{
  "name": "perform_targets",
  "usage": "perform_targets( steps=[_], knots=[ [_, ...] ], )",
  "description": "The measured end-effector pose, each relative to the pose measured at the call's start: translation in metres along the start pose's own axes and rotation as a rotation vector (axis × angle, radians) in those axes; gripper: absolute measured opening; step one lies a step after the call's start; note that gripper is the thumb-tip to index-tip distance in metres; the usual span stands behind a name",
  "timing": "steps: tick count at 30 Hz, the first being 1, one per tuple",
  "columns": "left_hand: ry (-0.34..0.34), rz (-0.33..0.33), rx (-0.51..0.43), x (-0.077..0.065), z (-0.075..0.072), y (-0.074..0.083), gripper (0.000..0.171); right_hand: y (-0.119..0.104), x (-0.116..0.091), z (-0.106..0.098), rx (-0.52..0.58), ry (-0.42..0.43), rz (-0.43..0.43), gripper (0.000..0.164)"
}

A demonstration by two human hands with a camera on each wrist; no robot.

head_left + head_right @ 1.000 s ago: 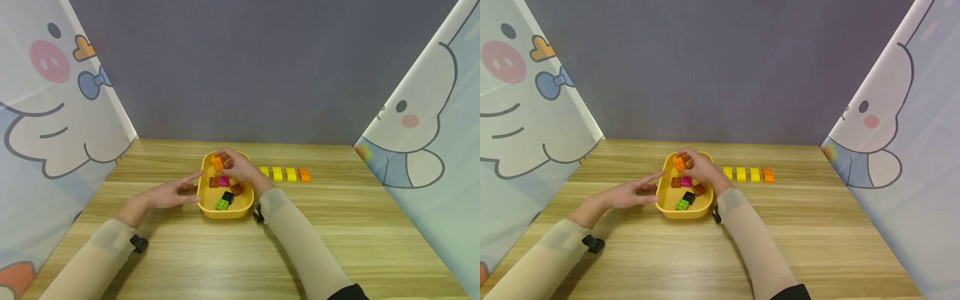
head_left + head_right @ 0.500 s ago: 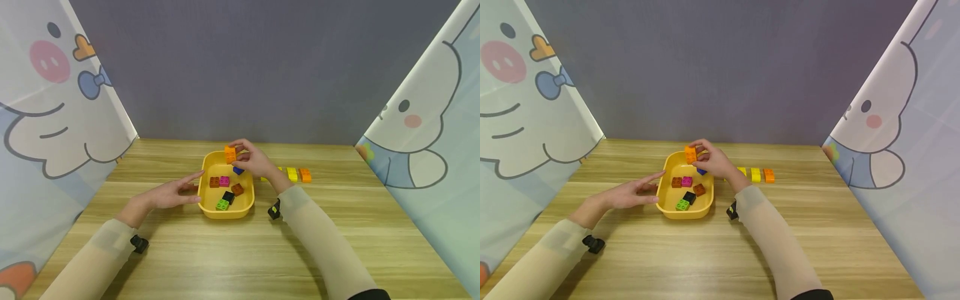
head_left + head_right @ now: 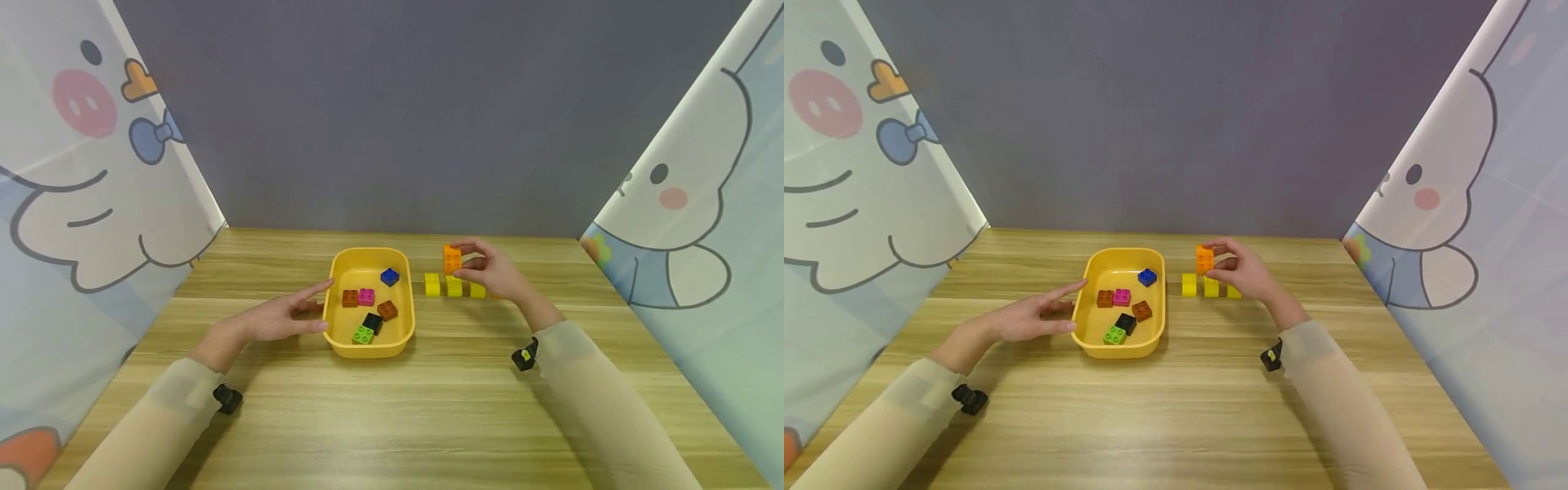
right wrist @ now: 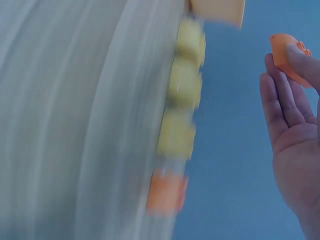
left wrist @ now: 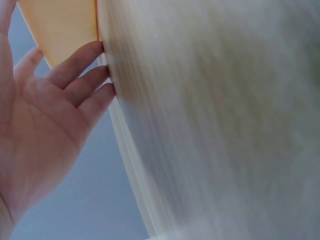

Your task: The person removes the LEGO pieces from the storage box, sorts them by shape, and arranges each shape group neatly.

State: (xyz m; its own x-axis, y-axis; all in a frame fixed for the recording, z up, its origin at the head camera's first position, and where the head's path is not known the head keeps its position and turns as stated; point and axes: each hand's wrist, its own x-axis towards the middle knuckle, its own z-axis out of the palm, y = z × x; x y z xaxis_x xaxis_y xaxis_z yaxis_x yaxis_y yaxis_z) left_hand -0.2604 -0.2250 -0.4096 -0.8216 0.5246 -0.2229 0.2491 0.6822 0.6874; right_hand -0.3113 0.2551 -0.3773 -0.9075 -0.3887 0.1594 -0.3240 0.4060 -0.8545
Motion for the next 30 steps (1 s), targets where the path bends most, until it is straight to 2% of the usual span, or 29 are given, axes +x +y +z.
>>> perform_targets(
  steps=[6, 11, 14, 19, 30],
  knots=[
    [0.001, 0.008, -0.014, 0.000, -0.001, -0.001, 0.096, 0.027, -0.027, -0.049, -0.073, 0.051, 0.140, 0.058],
    [0.003, 0.014, -0.010, 0.000, 0.000, -0.001, 0.096, 0.050, -0.046, -0.078, -0.175, 0.082, 0.155, 0.060],
    [0.004, 0.019, -0.009, 0.000, 0.000, -0.001, 0.095, 0.064, -0.055, -0.090, -0.233, 0.073, 0.160, 0.059],
    [-0.003, 0.012, -0.013, 0.001, 0.000, -0.001, 0.095, 0.078, -0.065, -0.101, -0.303, 0.046, 0.191, 0.059],
    [0.001, 0.006, 0.001, 0.001, 0.000, -0.001, 0.097, 0.082, -0.071, -0.105, -0.414, -0.048, 0.205, 0.056]
  ],
)
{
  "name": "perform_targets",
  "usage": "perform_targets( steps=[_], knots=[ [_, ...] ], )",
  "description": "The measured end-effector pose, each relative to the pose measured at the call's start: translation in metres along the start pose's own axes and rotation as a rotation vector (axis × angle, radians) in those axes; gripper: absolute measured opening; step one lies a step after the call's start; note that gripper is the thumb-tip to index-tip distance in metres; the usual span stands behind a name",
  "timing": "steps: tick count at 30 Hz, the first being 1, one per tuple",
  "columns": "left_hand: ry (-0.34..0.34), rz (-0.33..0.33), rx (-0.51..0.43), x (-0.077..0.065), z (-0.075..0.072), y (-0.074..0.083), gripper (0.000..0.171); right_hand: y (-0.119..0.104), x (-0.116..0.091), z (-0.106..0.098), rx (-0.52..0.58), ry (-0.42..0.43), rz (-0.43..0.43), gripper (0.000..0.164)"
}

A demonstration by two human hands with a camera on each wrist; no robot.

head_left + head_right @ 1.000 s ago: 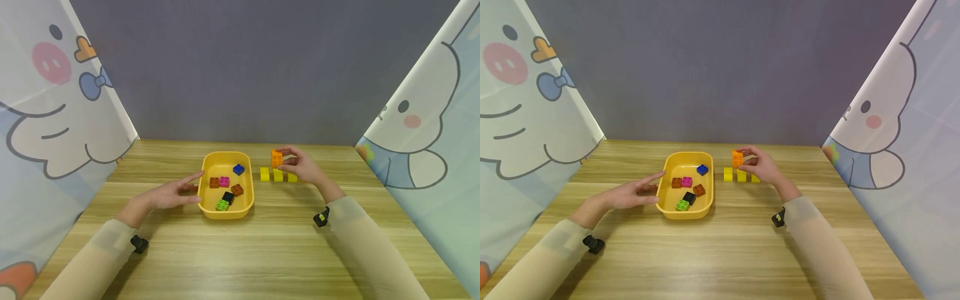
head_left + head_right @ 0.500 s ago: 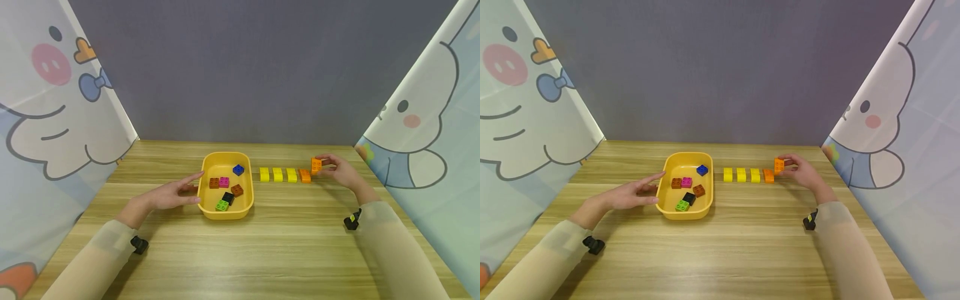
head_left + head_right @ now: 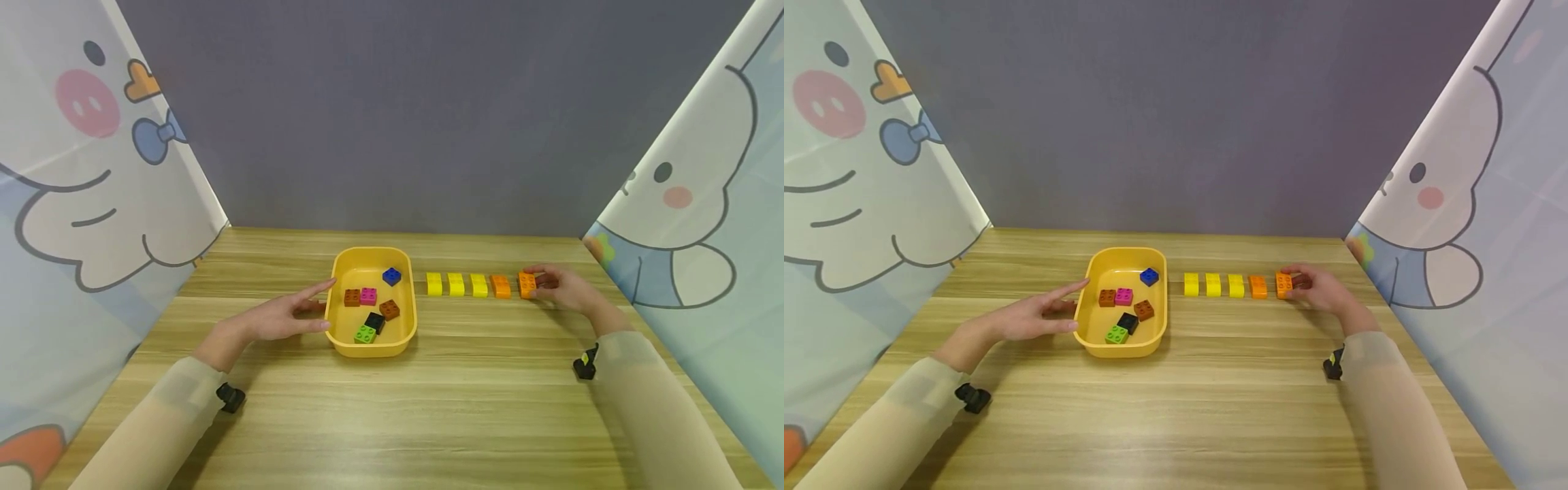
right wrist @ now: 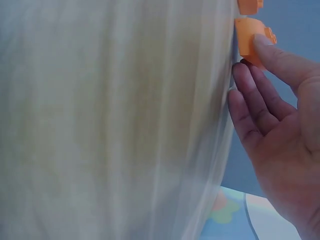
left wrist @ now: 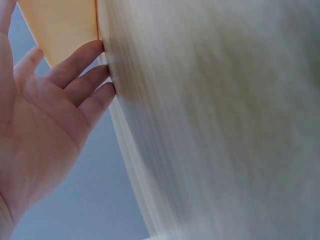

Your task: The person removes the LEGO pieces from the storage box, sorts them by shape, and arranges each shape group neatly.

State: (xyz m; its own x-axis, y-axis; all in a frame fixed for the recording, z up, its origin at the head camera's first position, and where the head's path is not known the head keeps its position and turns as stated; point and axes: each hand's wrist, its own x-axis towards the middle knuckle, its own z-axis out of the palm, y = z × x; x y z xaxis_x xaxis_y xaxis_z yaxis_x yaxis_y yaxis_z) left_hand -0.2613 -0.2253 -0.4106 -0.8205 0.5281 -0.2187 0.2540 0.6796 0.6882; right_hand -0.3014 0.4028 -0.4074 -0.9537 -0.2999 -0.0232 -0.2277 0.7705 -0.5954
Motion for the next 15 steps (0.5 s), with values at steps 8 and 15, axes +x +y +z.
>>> perform_targets(
  steps=[8, 15],
  knots=[
    [0.002, -0.006, 0.008, -0.0003, -0.0007, 0.0009, 0.095, 0.0042, 0.0014, 0.0010, -0.007, -0.028, 0.017, 0.055],
    [0.002, -0.004, -0.005, -0.0006, -0.0005, 0.0009, 0.096, 0.0053, 0.0042, 0.0030, -0.021, -0.058, 0.002, 0.054]
  ],
)
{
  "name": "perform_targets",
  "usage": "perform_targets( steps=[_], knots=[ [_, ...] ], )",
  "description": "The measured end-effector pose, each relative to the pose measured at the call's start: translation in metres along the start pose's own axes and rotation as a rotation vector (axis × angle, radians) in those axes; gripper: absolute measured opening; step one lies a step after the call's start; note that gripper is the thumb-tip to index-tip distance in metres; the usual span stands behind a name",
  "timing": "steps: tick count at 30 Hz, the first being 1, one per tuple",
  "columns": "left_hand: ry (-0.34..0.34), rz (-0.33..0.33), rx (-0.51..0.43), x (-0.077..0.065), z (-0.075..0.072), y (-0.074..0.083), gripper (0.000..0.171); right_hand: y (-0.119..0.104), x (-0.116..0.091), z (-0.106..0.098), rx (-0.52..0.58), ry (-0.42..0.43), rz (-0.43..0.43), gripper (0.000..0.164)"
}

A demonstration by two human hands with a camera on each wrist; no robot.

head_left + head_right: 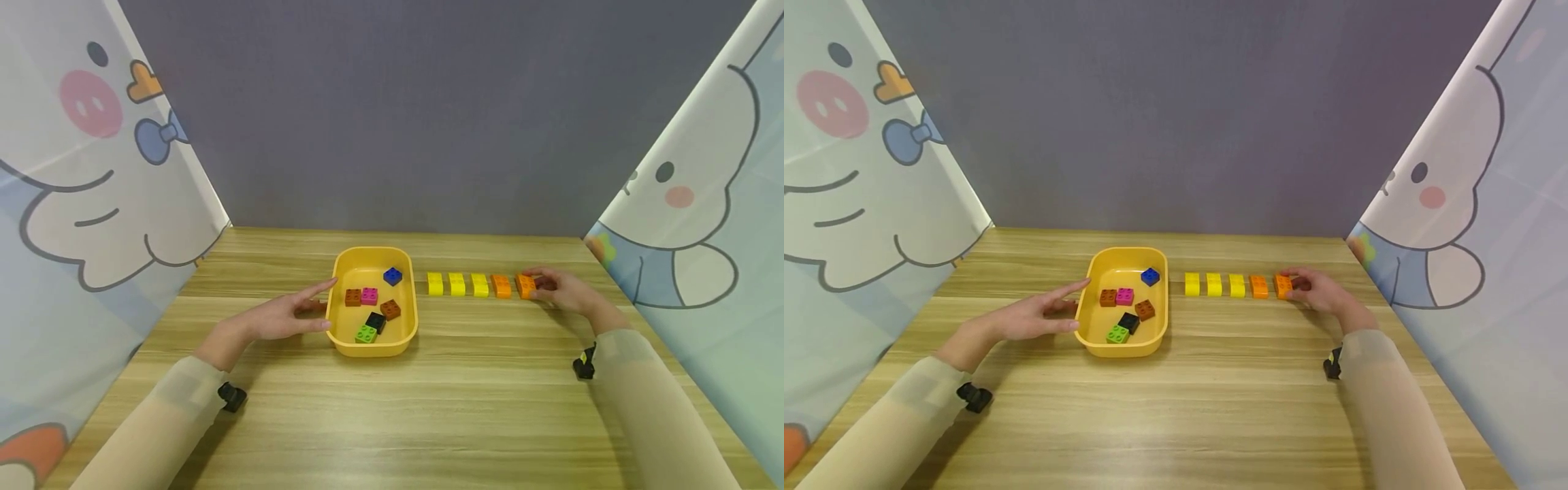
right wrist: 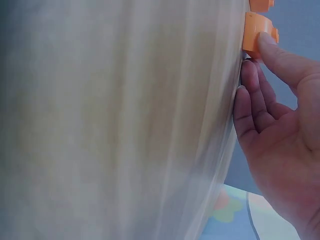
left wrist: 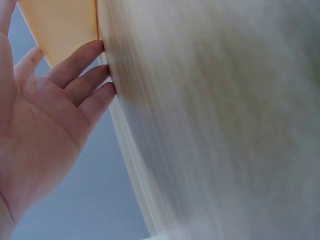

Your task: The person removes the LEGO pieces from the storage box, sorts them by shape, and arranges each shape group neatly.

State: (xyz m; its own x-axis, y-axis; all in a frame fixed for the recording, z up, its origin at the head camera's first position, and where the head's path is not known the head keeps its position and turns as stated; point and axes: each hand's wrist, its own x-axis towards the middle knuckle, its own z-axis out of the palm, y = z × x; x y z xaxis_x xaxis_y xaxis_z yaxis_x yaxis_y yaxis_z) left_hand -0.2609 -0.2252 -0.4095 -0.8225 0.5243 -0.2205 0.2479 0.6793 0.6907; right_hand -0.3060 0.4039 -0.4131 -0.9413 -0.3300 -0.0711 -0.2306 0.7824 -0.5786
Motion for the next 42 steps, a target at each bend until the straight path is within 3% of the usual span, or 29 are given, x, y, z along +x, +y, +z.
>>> perform_targets(
  steps=[11, 42],
  knots=[
    [-0.001, 0.003, -0.017, -0.0002, 0.0002, 0.0007, 0.096, 0.0030, 0.0021, 0.0006, -0.044, -0.017, 0.003, 0.053],
    [-0.010, -0.009, -0.024, 0.0008, 0.0001, 0.0016, 0.097, 0.0035, 0.0004, -0.0026, 0.023, -0.033, 0.006, 0.057]
  ],
)
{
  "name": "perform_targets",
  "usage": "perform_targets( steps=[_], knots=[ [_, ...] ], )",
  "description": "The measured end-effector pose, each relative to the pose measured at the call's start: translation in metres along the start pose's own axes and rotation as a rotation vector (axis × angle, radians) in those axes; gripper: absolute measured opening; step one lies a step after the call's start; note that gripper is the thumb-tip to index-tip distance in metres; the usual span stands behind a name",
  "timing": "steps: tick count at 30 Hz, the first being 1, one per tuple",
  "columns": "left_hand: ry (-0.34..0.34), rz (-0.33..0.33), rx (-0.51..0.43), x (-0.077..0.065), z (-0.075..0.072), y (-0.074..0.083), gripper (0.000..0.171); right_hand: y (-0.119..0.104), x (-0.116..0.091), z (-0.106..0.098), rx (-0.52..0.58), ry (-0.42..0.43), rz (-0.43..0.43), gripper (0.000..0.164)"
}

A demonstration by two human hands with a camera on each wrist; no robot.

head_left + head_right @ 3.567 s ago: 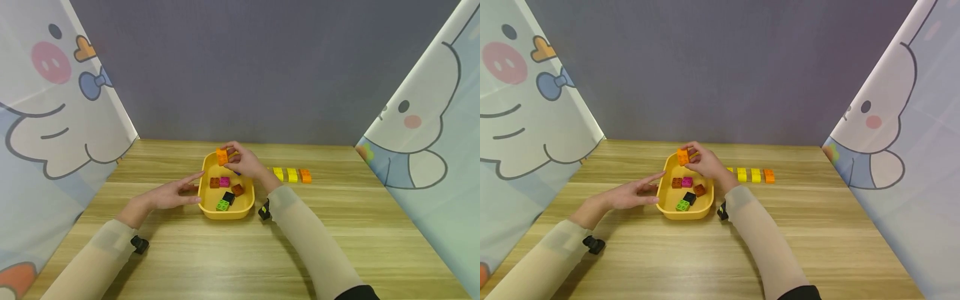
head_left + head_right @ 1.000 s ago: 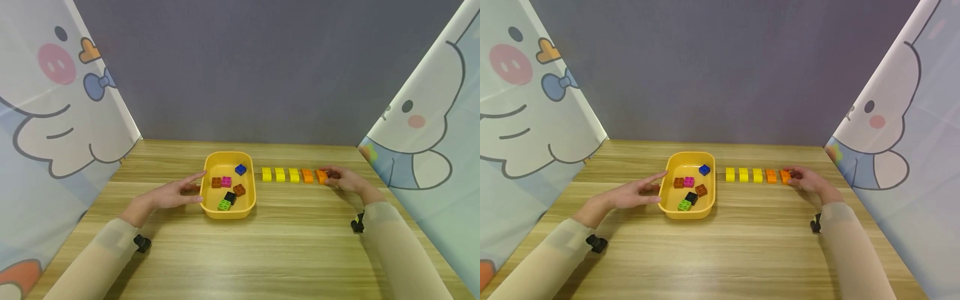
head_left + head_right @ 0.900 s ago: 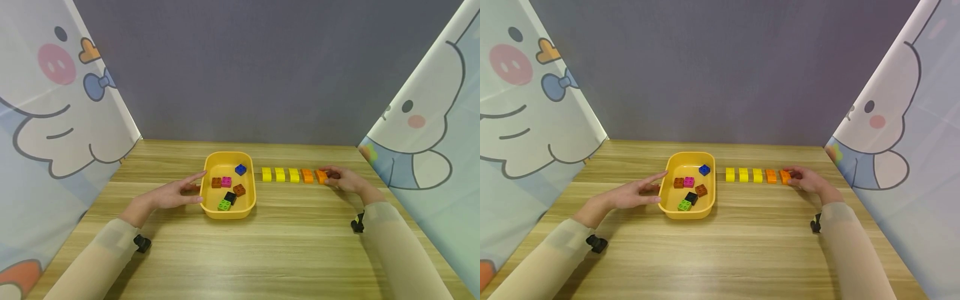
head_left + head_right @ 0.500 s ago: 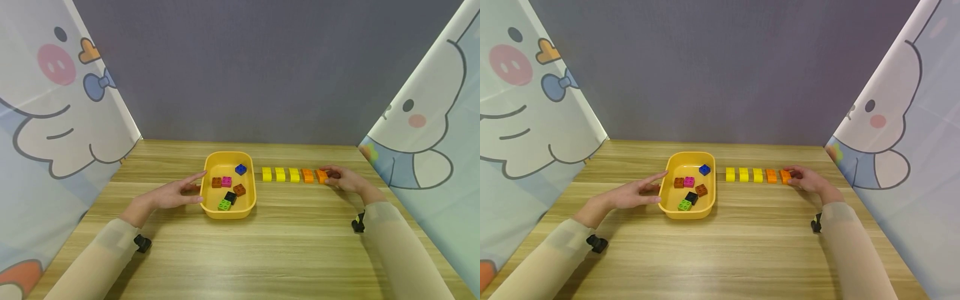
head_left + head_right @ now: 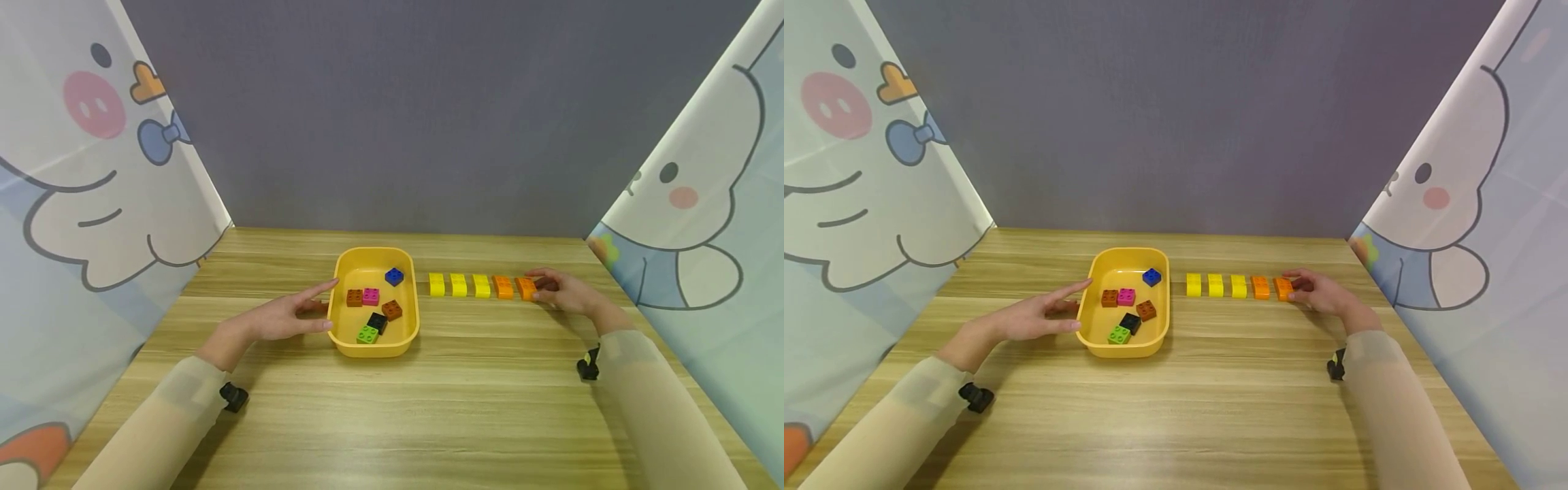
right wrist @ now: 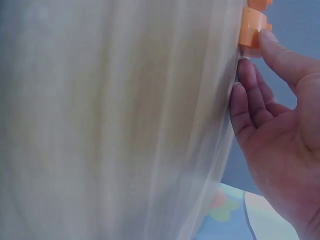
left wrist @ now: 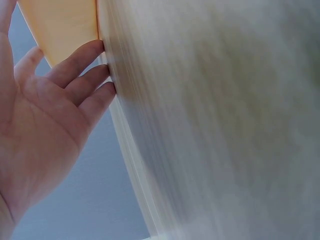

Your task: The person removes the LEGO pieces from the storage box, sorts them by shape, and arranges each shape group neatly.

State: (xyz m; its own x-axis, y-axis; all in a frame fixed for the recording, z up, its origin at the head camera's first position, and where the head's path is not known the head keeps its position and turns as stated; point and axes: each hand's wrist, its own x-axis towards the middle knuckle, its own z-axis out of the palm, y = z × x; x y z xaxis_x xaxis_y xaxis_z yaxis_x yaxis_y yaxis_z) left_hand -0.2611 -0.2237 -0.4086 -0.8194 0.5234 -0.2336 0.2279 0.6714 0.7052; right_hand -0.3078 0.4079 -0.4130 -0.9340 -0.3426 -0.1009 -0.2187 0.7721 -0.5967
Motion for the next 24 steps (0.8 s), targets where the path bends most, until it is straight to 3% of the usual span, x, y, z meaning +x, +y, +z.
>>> perform_targets(
  steps=[10, 16, 24],
  knots=[
    [0.006, 0.011, 0.002, -0.001, -0.002, 0.002, 0.098, -0.014, -0.002, -0.010, -0.014, 0.120, -0.069, 0.055],
    [0.012, 0.006, 0.015, -0.001, -0.002, 0.001, 0.097, -0.060, 0.006, -0.001, 0.022, 0.142, -0.141, 0.049],
    [0.004, 0.003, 0.006, -0.001, -0.001, 0.001, 0.097, -0.125, 0.031, 0.038, 0.099, 0.077, -0.286, 0.038]
  ],
)
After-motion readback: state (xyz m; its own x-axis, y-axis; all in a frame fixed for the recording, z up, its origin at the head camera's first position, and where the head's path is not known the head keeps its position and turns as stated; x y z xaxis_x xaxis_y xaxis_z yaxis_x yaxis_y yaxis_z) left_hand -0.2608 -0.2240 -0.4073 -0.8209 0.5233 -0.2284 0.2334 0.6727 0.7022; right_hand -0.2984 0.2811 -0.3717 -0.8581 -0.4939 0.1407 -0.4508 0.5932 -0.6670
